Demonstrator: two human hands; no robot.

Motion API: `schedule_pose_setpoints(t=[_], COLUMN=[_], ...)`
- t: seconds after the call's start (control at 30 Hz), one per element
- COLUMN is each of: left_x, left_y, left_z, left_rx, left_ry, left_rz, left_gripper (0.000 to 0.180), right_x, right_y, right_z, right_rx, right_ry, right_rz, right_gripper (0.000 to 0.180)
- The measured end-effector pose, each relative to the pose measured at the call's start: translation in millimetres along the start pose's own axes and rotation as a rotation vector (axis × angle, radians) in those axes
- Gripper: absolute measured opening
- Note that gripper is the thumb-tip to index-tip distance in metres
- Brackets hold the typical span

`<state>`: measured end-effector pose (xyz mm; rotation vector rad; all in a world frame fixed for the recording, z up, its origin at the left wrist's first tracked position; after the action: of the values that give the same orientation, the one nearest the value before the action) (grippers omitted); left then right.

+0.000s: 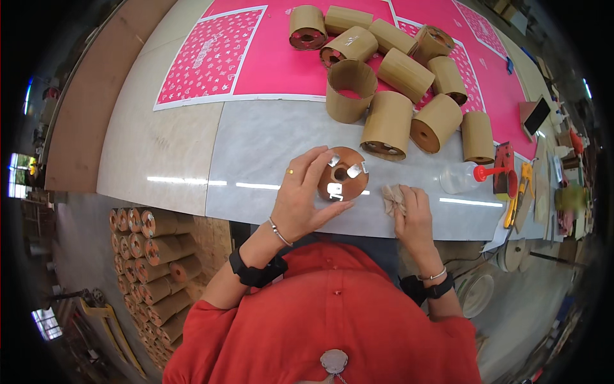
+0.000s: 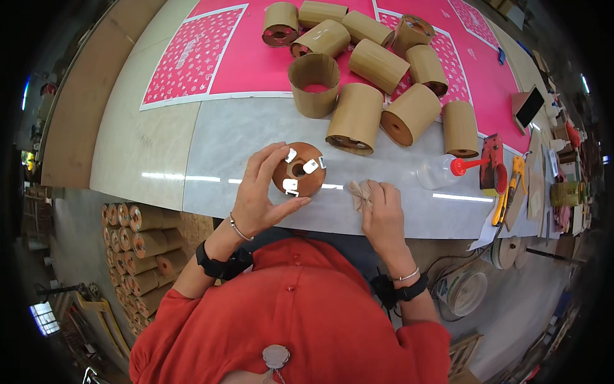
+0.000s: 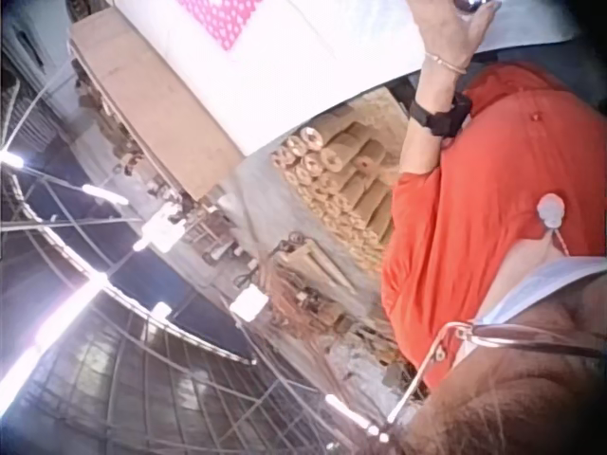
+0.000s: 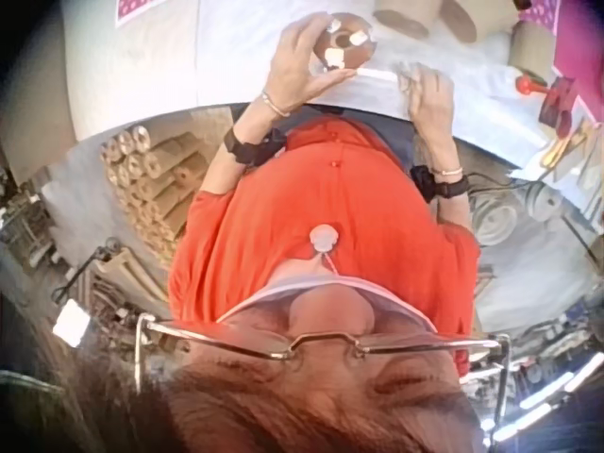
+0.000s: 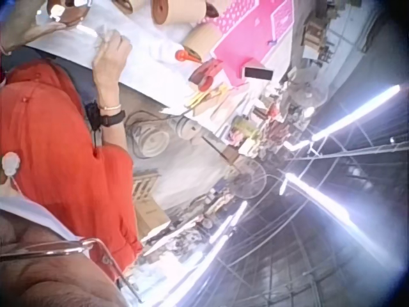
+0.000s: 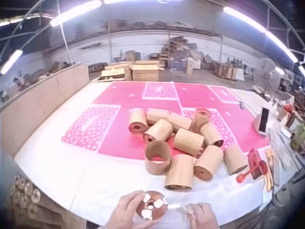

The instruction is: The recorder is cleaning wooden cylindrical furniture components with a cloth and solvent, then sliding a protective paper sleeve over them.

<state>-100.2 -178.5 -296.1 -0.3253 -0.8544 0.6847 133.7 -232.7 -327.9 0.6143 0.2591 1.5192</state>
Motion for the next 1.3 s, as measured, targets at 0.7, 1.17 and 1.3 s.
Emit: schedule_pose_setpoints(t=[0.7, 1.17, 1.3], left_x=[-5.9, -10.4, -1.7], left_y=[20.3, 33.2, 23.5], left_z=[-21.9, -24.7, -20.6], left_rx=[-0.343, -0.212, -0.170], left_ry=[-0.010, -0.010, 0.006], left_rz=[0.354, 0.217, 0.224], left_gripper=[0.099, 0.093, 0.093], right_x=[70.4, 57.3, 52.6], right_y=[73.4, 125.1, 75.9], right_z=[35.6, 12.1, 16.5], right_rx=[0.265, 0.221, 0.088], right_ry=[-0.072, 0.157, -0.022], right_rz=[0.230, 0.525, 0.417], right_gripper=[0.040, 0.034, 0.036])
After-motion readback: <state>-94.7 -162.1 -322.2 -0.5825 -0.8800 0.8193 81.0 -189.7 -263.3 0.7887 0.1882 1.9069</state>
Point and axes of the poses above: each hand's wrist, its own x-axis towards the middle knuckle, its own z-axis out of the back of the hand, y = z × x, the point moved 3 cm from there along x, towards the middle knuckle, and after that the axes turned 11 degrees about -z, right-handed, at the moved point
